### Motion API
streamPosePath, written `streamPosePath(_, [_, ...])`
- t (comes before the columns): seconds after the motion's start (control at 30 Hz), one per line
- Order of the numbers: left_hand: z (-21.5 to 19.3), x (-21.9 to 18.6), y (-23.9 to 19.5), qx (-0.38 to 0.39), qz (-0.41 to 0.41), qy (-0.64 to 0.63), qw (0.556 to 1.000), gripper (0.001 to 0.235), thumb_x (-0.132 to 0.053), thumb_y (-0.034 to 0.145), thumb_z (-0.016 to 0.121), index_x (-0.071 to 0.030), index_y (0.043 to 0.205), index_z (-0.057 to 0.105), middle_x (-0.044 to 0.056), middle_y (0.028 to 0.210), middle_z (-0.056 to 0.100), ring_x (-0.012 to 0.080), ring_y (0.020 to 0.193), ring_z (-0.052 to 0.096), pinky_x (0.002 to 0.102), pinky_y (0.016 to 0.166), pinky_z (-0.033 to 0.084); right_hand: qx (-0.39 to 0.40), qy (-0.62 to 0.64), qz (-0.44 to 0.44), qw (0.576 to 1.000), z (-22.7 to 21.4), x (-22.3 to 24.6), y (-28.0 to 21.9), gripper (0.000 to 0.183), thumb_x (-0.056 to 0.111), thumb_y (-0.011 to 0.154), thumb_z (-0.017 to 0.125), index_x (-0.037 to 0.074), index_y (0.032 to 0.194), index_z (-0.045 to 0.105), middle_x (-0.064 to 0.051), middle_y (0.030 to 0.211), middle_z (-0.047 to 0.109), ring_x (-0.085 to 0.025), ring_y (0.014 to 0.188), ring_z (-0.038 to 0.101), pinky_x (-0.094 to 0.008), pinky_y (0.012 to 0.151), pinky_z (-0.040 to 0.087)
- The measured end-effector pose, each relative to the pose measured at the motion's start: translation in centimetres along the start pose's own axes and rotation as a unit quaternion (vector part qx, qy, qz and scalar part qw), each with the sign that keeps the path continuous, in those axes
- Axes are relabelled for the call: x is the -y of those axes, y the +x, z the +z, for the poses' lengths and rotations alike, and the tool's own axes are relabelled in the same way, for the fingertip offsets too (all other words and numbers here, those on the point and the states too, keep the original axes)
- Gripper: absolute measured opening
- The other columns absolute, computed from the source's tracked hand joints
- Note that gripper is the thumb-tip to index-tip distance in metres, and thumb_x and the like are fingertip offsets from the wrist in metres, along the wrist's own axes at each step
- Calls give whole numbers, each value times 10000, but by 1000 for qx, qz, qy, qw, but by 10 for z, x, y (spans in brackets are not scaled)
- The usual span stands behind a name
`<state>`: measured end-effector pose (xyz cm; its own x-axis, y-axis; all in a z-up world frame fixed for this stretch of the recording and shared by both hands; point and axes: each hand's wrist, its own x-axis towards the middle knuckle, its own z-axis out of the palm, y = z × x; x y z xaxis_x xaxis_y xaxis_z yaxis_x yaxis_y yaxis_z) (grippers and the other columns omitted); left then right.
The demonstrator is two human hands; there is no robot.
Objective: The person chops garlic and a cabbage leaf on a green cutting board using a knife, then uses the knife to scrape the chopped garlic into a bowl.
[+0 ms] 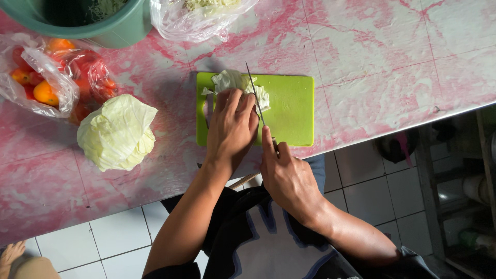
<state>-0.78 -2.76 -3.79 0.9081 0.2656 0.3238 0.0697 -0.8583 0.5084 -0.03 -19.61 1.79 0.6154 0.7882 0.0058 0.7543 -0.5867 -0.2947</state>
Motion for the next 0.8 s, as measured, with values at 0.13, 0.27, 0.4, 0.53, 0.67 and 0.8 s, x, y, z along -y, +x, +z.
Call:
streamPosePath(0.13, [10,7,-2,-20,19,1,1000,248,-86,896,673,-35,1134,625,170,1174,575,387,1155,574,495,900,544,28,15,3,999,3,-4,5,638,125,904,638,-115,1462,445,-204,836,616,-275,511,650,-362,450,538])
streamPosePath(0.27, [13,10,-1,-19,26,12,999,290,-85,882,675,-40,1164,631,164,1159,576,380,1146,576,481,898,554,58,24,14,998,5,-7,9,644,106,913,614,-116,1482,410,-244,836,623,-320,525,661,-397,477,551])
streamPosePath(0.4, [9,7,0,-2,12,10,1000,255,-81,903,674,-57,1154,635,148,1139,582,370,1143,584,484,900,550,88,50,35,994,6,-7,14,665,88,915,594,-123,1506,373,-273,846,628,-351,554,672,-422,513,563])
streamPosePath(0.53, [4,5,2,0,-1,22,1000,241,-92,906,668,-81,1145,644,121,1149,601,367,1151,576,514,927,515,84,47,41,995,8,-4,21,719,141,882,633,-123,1495,366,-289,837,630,-376,568,673,-444,502,554])
streamPosePath(0.67, [7,8,-1,-30,-28,-27,999,215,-102,969,639,-100,1183,653,124,1271,598,379,1191,546,509,991,490,55,17,28,998,14,-3,21,693,118,899,623,-116,1501,371,-279,847,644,-365,595,683,-433,518,566])
streamPosePath(0.8, [13,12,-1,-93,2,59,994,217,-148,930,662,-132,1147,671,90,1265,597,358,1238,537,532,1054,443,25,24,34,999,12,-4,16,677,147,912,635,-103,1493,395,-275,840,665,-369,611,688,-430,514,564])
